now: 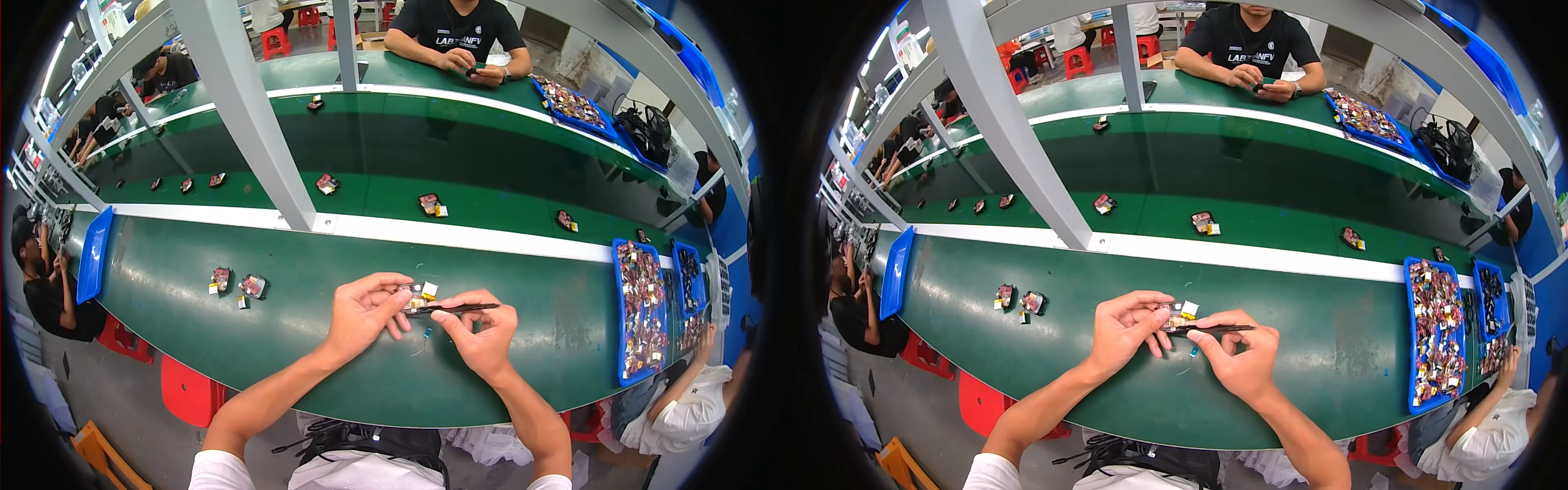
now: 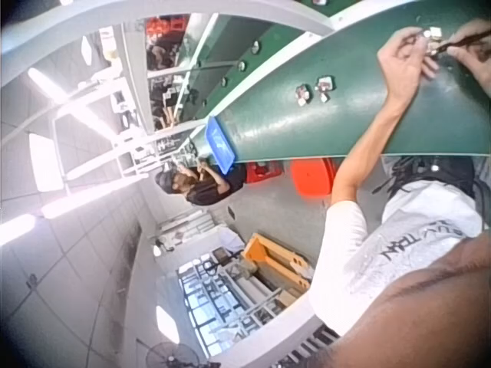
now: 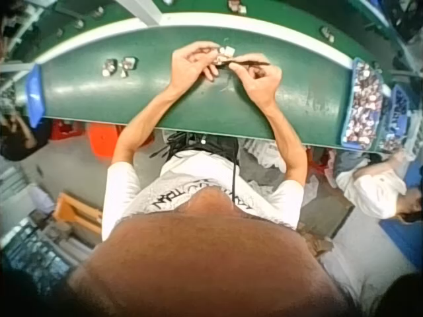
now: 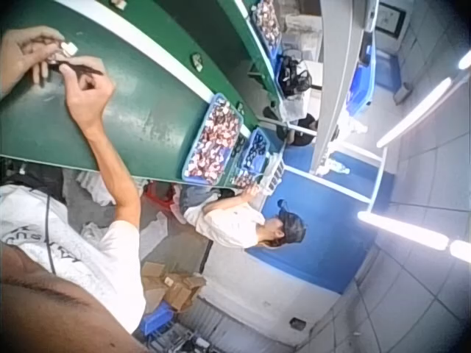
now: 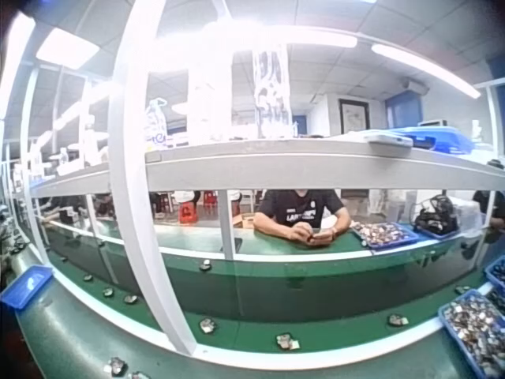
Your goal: Assembling small electronic components using tweezers at a factory workstation.
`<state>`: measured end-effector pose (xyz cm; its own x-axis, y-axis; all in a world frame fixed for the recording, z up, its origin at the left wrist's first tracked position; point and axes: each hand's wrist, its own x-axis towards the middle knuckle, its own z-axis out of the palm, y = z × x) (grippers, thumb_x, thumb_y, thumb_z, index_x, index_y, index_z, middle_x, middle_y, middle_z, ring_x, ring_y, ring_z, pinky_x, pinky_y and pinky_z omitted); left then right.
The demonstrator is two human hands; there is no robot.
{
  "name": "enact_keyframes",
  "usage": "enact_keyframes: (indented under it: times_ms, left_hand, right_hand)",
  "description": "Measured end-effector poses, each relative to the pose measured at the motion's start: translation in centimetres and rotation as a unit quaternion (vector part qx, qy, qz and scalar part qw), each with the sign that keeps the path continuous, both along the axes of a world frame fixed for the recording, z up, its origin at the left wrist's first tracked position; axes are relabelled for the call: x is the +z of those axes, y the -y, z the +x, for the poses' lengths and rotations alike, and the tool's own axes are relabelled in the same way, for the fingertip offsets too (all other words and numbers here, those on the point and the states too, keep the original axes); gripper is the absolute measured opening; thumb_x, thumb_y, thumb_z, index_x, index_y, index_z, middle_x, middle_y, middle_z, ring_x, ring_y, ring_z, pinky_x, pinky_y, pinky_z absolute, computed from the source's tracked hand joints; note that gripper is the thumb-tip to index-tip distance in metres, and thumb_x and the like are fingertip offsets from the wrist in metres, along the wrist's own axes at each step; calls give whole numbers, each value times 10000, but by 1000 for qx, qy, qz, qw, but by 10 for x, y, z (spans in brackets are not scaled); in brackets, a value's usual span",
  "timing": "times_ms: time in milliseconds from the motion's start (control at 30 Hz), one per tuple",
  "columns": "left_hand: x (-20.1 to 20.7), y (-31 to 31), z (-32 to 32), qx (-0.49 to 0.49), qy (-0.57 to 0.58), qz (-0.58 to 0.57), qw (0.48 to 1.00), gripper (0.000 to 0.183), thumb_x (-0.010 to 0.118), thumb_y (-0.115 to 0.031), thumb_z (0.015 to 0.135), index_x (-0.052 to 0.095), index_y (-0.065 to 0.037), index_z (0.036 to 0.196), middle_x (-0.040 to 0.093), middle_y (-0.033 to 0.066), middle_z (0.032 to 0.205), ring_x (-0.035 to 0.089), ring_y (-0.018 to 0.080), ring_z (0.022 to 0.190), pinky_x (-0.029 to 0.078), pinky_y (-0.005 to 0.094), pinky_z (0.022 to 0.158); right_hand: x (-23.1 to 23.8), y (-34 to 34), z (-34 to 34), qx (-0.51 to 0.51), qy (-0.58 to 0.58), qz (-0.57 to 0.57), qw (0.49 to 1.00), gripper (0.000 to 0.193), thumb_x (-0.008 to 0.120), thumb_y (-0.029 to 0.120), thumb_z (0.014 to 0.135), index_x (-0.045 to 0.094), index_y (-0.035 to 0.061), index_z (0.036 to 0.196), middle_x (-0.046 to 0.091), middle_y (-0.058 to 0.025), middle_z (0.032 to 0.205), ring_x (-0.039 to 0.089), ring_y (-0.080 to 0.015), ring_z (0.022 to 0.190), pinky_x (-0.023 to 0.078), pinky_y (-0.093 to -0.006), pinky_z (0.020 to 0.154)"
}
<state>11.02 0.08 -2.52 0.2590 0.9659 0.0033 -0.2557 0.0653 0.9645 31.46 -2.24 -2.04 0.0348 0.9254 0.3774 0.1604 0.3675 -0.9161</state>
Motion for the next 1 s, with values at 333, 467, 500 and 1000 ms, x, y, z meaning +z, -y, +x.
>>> enact_keyframes:
  times_ms: [333,467,500,1000]
  left_hand:
    - [0,2,10,8,-14,-12,1000,260,650,-47,986,640,88,1208,720,156,928,706,170,660,581,261,514]
    - [-2,1,23,11,-16,-22,1000,270,649,-47,986,637,88,1219,725,145,912,700,145,666,571,250,515]
    - [-3,2,25,3,-17,-25,1000,273,646,-48,988,634,90,1223,727,147,914,697,143,664,567,248,519]
    - [-7,0,34,18,-14,-26,999,240,662,-51,977,655,84,1175,723,126,898,674,122,626,535,247,485]
  right_hand:
    - [5,-4,5,9,95,164,982,183,816,-48,716,747,47,857,785,-68,853,449,-45,396,354,-216,435]
    - [3,-1,17,17,106,159,981,178,813,-51,712,744,45,846,787,-79,863,453,-42,395,355,-212,432]
    - [2,-1,19,14,104,152,983,177,811,-55,710,742,41,841,788,-83,865,449,-43,392,351,-210,429]
    - [7,-1,31,8,73,107,992,162,802,-70,738,713,2,852,779,-119,863,449,-24,419,336,-190,429]
